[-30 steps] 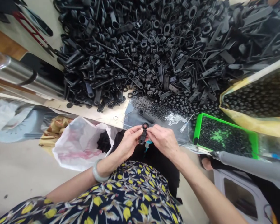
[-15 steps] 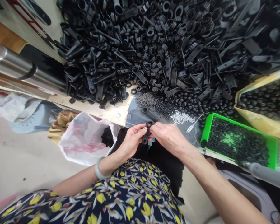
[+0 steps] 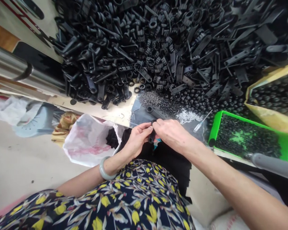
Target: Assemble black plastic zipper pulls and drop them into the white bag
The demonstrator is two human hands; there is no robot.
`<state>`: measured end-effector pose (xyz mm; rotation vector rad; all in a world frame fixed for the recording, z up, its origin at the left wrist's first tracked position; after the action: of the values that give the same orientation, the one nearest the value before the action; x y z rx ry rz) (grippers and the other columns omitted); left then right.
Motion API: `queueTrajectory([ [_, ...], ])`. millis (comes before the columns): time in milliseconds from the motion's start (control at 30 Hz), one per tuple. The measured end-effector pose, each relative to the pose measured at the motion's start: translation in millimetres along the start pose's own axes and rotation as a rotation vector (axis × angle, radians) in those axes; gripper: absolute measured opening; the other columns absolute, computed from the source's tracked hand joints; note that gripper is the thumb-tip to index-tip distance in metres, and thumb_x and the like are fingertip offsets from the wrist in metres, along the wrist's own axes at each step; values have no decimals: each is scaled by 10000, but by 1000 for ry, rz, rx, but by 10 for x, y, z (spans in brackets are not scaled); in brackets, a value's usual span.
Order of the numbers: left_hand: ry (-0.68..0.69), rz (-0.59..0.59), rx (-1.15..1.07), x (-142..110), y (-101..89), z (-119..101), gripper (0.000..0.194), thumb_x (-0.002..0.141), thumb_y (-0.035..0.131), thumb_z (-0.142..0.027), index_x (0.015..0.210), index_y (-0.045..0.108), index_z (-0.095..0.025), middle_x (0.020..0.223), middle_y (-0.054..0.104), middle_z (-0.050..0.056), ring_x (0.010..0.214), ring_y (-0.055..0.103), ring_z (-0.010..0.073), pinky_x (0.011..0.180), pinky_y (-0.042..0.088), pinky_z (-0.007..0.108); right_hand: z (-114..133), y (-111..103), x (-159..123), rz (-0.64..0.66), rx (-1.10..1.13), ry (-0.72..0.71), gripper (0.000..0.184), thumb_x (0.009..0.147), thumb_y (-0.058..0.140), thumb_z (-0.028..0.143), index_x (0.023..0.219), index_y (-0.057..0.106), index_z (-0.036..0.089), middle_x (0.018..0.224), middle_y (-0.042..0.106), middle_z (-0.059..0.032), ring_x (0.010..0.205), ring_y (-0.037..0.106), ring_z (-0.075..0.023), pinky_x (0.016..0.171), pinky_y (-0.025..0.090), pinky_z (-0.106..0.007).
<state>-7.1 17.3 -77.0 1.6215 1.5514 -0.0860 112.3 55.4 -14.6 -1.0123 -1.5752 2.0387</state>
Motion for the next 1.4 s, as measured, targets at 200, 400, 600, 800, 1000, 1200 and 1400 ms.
queueTrajectory([
  [200,13,15,10,8,16,-9,449,698,898,-383,1040,740,-140,738,739,11,557,648,120,578,530,243,118,-128,85,119,-34,36,35,976,642,165,957,643,136,931,717,-100,747,698,-208,551,347,-290],
  [400,11,-18,-26,-7,27,-16,415,627,924,-356,930,738,-142,721,714,-8,562,632,108,604,545,247,237,-147,169,143,-113,75,114,910,635,58,1008,667,106,951,726,-124,732,713,-211,536,379,-288],
  [600,-6,-35,-59,0,-5,-13,387,590,907,-287,923,770,-145,705,712,-11,551,597,88,550,469,204,345,-104,42,95,-219,-13,164,918,566,25,998,687,102,931,721,-139,726,672,-191,575,422,-272],
  [800,-27,-5,-48,2,-49,3,384,611,917,-298,944,791,-155,723,708,-10,552,565,66,519,411,183,452,26,-173,-4,-265,-41,240,892,511,-47,1027,670,73,882,687,-119,704,667,-210,550,431,-297],
  [1000,-23,45,-43,-3,-59,1,411,683,898,-335,1021,768,-141,788,760,34,608,659,112,606,525,223,373,80,-303,-146,-103,1,229,939,515,3,1082,664,101,933,690,-96,764,672,-191,599,467,-279],
  [1200,-64,98,-14,-59,-60,-26,432,786,830,-355,1127,697,-126,944,803,129,691,744,178,666,578,276,-128,-57,-508,-528,168,364,285,1082,508,298,1322,640,221,1148,727,-52,914,717,-159,766,531,-265],
  [1400,29,74,39,-229,-123,-162,388,810,839,-362,1062,613,-172,783,729,21,608,652,111,581,472,200,-261,131,-224,-487,196,267,315,1078,507,316,1336,631,184,1222,683,-111,1056,701,-212,880,577,-322],
])
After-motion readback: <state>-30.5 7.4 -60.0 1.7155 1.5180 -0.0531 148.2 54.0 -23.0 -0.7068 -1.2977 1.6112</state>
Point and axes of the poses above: each hand's wrist, its own x-axis towards the middle knuckle, its own y-axis out of the palm, z = x × y, the point moved 5 cm from there along x, towards the middle knuckle
